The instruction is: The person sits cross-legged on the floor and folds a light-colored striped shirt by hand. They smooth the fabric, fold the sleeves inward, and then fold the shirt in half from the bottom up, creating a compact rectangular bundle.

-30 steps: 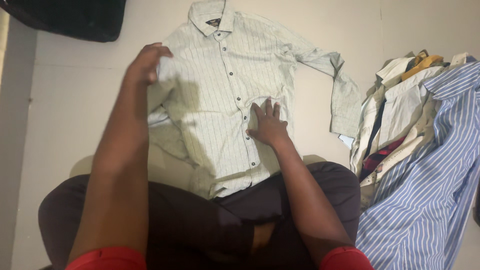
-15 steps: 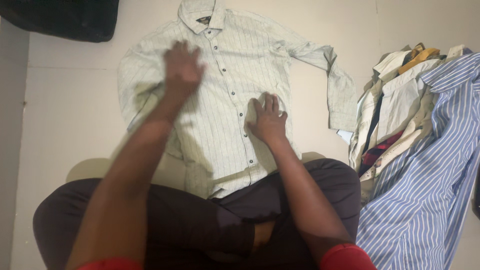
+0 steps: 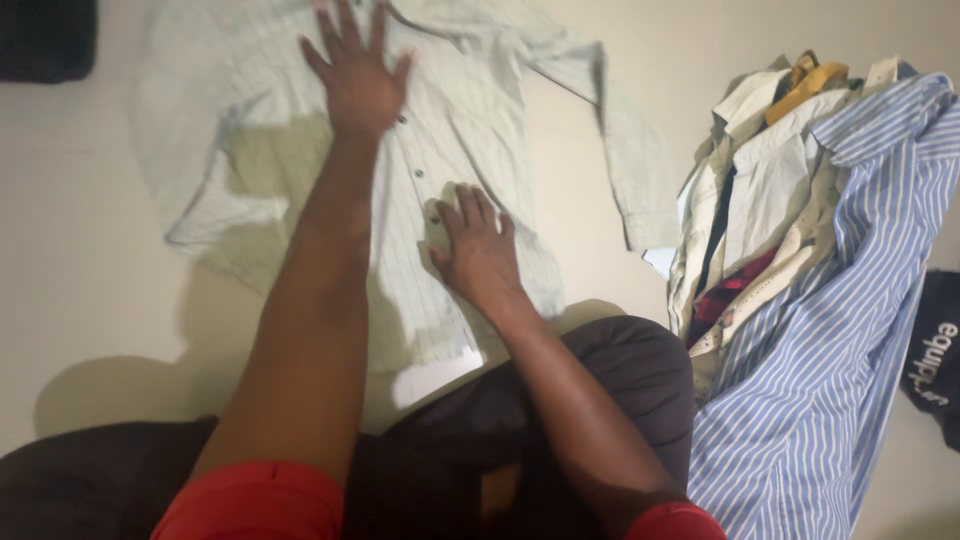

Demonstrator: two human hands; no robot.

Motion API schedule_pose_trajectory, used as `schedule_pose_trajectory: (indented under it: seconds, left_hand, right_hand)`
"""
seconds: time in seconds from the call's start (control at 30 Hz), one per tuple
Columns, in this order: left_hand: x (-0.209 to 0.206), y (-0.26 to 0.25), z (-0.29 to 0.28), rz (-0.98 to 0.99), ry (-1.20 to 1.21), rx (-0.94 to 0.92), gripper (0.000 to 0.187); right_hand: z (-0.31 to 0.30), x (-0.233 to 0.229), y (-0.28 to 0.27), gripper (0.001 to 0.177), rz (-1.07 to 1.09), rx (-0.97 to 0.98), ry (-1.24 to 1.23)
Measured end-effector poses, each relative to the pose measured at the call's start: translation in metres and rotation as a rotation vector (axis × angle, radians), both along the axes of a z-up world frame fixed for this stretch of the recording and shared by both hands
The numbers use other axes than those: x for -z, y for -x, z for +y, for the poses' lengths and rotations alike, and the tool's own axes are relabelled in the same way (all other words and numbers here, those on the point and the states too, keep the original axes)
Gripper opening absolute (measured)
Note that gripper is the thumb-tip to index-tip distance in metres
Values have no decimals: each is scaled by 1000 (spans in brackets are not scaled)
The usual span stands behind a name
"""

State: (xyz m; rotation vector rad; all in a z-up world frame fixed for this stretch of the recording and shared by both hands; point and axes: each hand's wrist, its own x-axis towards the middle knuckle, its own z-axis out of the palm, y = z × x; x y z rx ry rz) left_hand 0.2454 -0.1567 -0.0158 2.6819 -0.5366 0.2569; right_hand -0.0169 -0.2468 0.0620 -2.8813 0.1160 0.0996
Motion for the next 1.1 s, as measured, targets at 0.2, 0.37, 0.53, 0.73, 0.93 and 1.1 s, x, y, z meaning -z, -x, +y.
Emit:
schedule_pose_trajectory:
  seconds: [0.2, 0.37, 0.53, 0.73, 0.93, 1.1]
  left_hand:
    - [20, -13, 13, -285, 33, -19, 48]
    - [-24, 47, 72, -130, 218, 45, 44]
    - [-61, 125, 160, 237, 3, -93, 51]
    - [6, 193, 221, 534, -88, -277, 81]
    - [40, 210, 200, 637, 63, -294, 70]
    - [17, 230, 193, 923, 1040, -283, 31]
  right_hand:
    - [-13, -6, 4, 41, -72, 69, -212]
    - [-62, -10, -4, 28, -63, 341, -335]
    - [-119, -2, 3, 30, 79, 592, -157]
    - [-132, 44, 7, 47, 156, 642, -198]
    - [-141, 93, 12, 30, 170, 386, -620]
    - [-161, 81, 24, 16, 57, 554, -1416]
